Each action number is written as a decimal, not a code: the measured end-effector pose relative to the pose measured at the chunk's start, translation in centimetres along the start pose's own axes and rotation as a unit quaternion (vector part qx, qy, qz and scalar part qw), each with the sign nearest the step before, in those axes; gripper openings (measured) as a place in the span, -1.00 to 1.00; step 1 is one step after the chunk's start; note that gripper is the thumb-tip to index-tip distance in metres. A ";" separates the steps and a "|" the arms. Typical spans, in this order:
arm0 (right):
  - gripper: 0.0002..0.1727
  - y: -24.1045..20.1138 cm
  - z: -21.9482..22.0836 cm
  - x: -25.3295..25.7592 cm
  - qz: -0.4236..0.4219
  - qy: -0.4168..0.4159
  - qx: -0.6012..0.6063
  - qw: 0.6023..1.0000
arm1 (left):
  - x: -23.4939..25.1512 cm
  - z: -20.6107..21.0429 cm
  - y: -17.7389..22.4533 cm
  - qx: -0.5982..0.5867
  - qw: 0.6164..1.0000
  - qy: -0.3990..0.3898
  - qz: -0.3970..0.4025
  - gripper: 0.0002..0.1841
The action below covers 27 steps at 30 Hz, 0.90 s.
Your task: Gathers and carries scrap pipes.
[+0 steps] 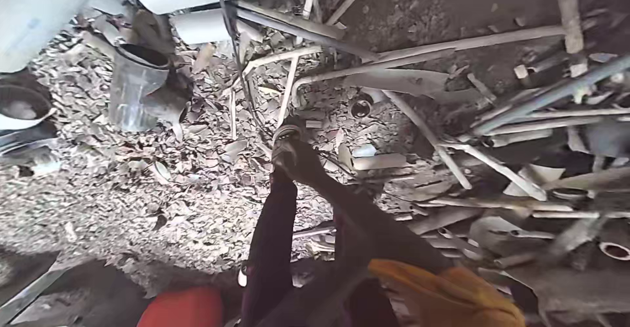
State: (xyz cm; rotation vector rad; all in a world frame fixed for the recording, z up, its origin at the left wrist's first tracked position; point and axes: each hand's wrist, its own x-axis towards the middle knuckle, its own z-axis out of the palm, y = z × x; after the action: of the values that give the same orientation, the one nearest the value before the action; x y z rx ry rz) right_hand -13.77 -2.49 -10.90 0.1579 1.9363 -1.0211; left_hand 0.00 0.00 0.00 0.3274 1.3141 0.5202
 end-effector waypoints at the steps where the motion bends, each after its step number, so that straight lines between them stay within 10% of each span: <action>1: -0.38 3.3 -1.0 0.4 0.057 -0.002 -0.039 0.998 | 1.3 1.3 -0.6 -0.002 1.000 0.018 -0.005 -0.34; 7: -0.06 15.0 -15.5 6.8 0.121 0.286 -0.283 0.907 | 2.7 1.7 -0.7 0.000 1.000 -0.018 -0.008 -0.40; 11: 0.31 16.9 -21.1 9.5 0.155 0.205 -0.357 0.898 | 2.7 1.0 -1.0 -0.004 0.999 -0.023 -0.041 -0.42; 17: 0.37 18.5 -18.1 9.0 0.181 0.201 -0.321 0.908 | 1.9 -1.6 0.2 -0.025 0.998 -0.041 -0.044 -0.43; 27: -0.44 8.5 -13.0 11.6 -0.142 0.343 -0.295 0.880 | 2.4 -1.6 -0.3 -0.050 0.998 0.036 -0.005 -0.42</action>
State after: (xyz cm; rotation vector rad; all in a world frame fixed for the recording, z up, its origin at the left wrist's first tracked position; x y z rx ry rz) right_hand -24.99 9.01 -21.74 -0.1418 2.9074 -0.5211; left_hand -1.13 0.97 -2.47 0.2216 1.3538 0.5925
